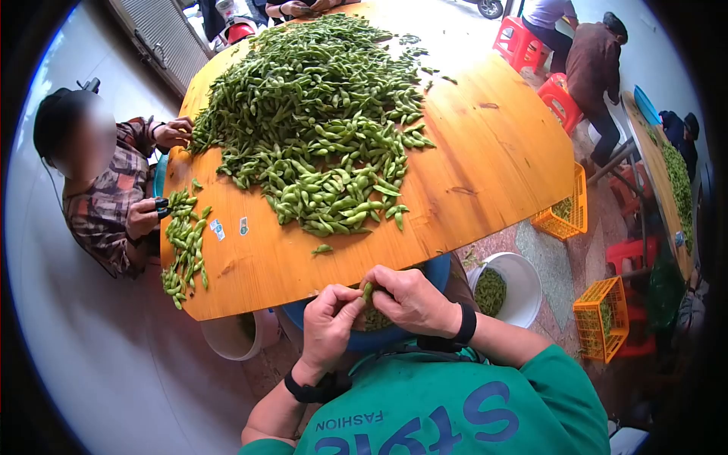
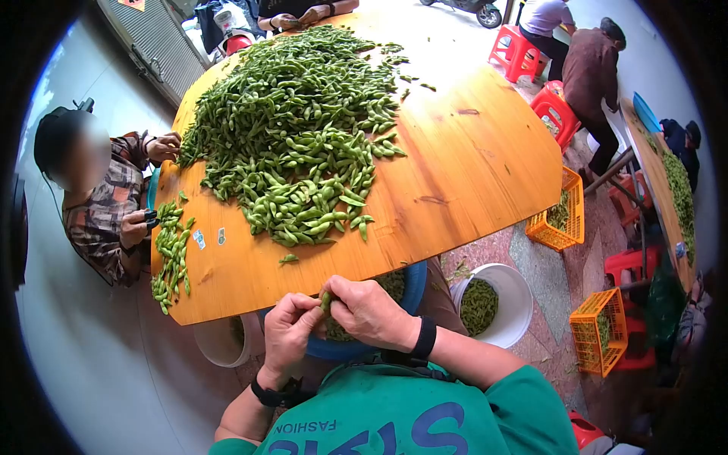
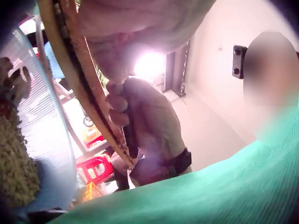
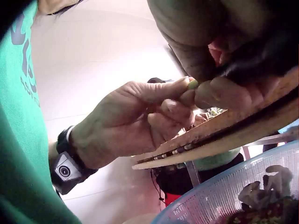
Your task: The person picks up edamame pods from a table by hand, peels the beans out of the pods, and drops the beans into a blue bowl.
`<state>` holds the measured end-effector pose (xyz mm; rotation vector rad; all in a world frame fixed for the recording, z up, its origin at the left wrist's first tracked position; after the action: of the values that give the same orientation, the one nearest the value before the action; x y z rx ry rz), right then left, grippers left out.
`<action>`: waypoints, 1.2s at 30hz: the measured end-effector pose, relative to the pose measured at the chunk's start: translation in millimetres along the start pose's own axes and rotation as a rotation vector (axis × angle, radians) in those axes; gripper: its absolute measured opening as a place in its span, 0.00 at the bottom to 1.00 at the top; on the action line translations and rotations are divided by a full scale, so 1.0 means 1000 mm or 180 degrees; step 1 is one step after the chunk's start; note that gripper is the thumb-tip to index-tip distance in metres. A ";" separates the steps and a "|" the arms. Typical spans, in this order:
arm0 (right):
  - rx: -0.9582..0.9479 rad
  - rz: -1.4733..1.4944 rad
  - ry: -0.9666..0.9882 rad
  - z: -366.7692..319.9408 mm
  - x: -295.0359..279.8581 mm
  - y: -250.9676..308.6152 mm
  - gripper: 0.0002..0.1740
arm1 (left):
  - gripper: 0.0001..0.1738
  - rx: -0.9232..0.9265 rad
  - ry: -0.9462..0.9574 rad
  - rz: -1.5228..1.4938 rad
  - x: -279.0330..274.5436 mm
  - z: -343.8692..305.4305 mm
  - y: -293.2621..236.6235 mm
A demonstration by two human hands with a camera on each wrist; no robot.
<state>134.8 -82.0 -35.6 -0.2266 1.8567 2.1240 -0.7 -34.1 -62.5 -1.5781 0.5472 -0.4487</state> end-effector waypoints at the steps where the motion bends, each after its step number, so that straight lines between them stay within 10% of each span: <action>1: 0.0052 0.0143 0.0085 0.000 0.001 -0.001 0.06 | 0.03 -0.0567 0.0161 -0.0692 0.003 -0.001 0.012; 6: 0.0225 0.0237 0.0140 -0.002 0.003 -0.011 0.07 | 0.05 -0.1218 0.0669 -0.1834 0.014 -0.003 0.028; 19: -0.0037 -0.0120 -0.0057 -0.008 -0.004 -0.003 0.05 | 0.11 -0.0232 0.0346 0.0071 0.017 -0.004 -0.001; 36: -0.0511 -0.0231 -0.0076 -0.006 -0.012 0.004 0.08 | 0.17 -0.1389 0.0981 -0.1208 0.020 -0.004 0.031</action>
<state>144.6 -90.0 -28.6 -0.2986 1.6403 2.2170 10.8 -50.4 -93.6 -2.0602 0.6070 -0.9173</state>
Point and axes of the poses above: each hand's wrist, its own z-axis towards the middle knuckle, its own x-axis out of the palm, y = z × x, the point moved 8 cm from there along z, towards the middle knuckle
